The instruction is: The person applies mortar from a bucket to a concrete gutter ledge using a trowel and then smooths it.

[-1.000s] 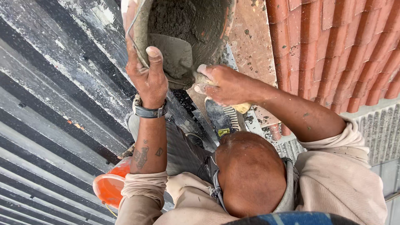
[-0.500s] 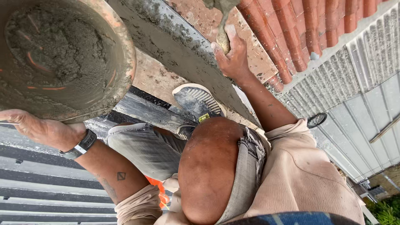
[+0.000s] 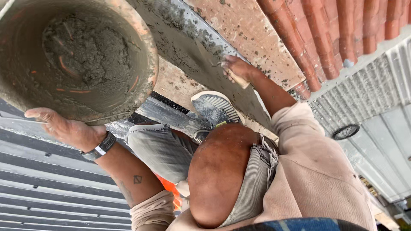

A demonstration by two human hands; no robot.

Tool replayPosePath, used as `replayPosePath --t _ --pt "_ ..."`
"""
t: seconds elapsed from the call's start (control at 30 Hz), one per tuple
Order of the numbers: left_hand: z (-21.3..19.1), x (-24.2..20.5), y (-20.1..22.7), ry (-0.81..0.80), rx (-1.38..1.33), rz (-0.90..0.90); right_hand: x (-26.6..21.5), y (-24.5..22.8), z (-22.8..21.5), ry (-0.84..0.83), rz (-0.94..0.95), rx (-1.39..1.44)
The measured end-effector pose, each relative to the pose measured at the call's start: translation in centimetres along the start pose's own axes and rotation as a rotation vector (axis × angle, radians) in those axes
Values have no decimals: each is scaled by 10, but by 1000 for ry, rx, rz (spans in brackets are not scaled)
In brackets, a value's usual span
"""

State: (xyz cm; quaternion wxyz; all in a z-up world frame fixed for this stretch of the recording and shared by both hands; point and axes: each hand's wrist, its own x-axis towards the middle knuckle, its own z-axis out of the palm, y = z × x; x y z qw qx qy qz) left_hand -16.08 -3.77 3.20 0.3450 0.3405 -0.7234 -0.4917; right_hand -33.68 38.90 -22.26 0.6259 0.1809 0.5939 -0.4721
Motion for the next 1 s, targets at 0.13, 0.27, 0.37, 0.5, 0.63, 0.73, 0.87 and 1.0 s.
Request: replayPosePath --t 0.13,0.27,0.37,0.5,0.63,0.73,0.87,1.0 --pt "-23 12 -22 -28 21 -12 7 -9 -3 -201 -35 -231" --pt "-64 20 -60 42 309 32 -26 -26 6 -220 -54 -475" --pt "-72 19 -81 70 414 72 -64 -38 20 -207 -21 -540" --pt "-68 15 -84 107 447 71 -97 -43 46 -189 -174 -680" --pt "-51 11 -69 126 396 66 -123 -34 62 -106 -300 -899" --pt "-26 6 -47 125 248 45 -142 -37 50 -84 -347 -929" --pt "-7 -2 -14 142 80 -12 -117 -57 26 -115 -114 -448" --pt "18 -3 -2 151 81 -14 -45 -88 25 -185 -131 -443"
